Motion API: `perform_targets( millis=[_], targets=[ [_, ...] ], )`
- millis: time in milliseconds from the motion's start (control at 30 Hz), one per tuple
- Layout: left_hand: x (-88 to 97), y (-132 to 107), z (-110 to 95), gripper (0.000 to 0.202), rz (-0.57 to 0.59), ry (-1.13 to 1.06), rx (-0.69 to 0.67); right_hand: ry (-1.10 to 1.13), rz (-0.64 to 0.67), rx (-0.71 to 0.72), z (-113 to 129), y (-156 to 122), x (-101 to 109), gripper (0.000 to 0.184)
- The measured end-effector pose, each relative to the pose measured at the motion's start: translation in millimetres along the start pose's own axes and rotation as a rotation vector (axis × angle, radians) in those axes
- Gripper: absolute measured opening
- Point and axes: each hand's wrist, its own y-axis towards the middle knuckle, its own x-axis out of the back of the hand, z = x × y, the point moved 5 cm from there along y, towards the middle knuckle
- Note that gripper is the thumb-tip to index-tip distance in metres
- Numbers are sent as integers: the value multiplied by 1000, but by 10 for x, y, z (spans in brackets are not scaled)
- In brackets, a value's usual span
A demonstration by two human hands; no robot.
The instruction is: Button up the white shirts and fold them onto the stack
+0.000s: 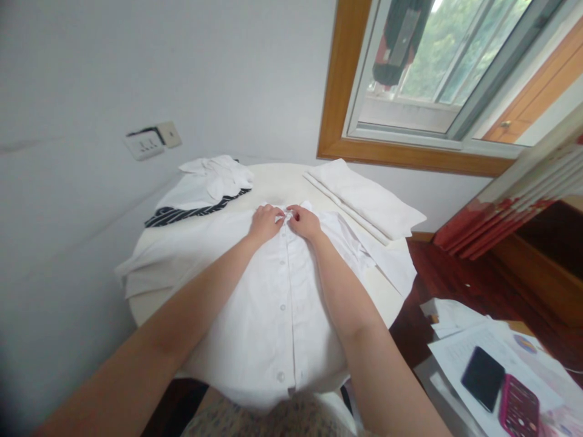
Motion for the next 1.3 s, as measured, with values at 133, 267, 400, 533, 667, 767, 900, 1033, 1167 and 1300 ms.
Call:
perform_targets(
  millis=[133, 267, 400, 533, 667, 767, 900, 1033, 1167, 1300],
  targets=[
    [-4, 5, 4, 25, 5, -21, 9, -4, 22, 7, 11, 2, -6, 35],
    [13, 5, -5, 27, 22, -31, 15, 57, -4, -24, 8, -2, 27, 26],
    [28, 7, -14, 24, 28, -31, 21, 196, 9, -82, -15, 16, 28, 16],
    [19, 12, -10, 23, 39, -22, 34, 250, 12, -120, -50, 44, -7, 16],
    [14, 19, -16, 24, 40, -17, 39, 281, -2, -164, -98, 65, -53, 21],
    [15, 30, -27, 23, 43, 3, 43, 315, -5, -224, -111, 78, -71, 24],
    [19, 42, -41, 24, 47, 28, 37, 304, 10, -323, -71, 77, -34, 21],
    [24, 42, -47, 23, 46, 42, 33, 173, 10, -340, 39, 53, 82, 12],
    [32, 41, -59, 19, 40, 52, 30, 35, -1, -333, 123, 41, 134, 35],
    [45, 38, -87, 21, 39, 82, 19, -54, -26, -313, 154, 50, 72, 42]
  ],
)
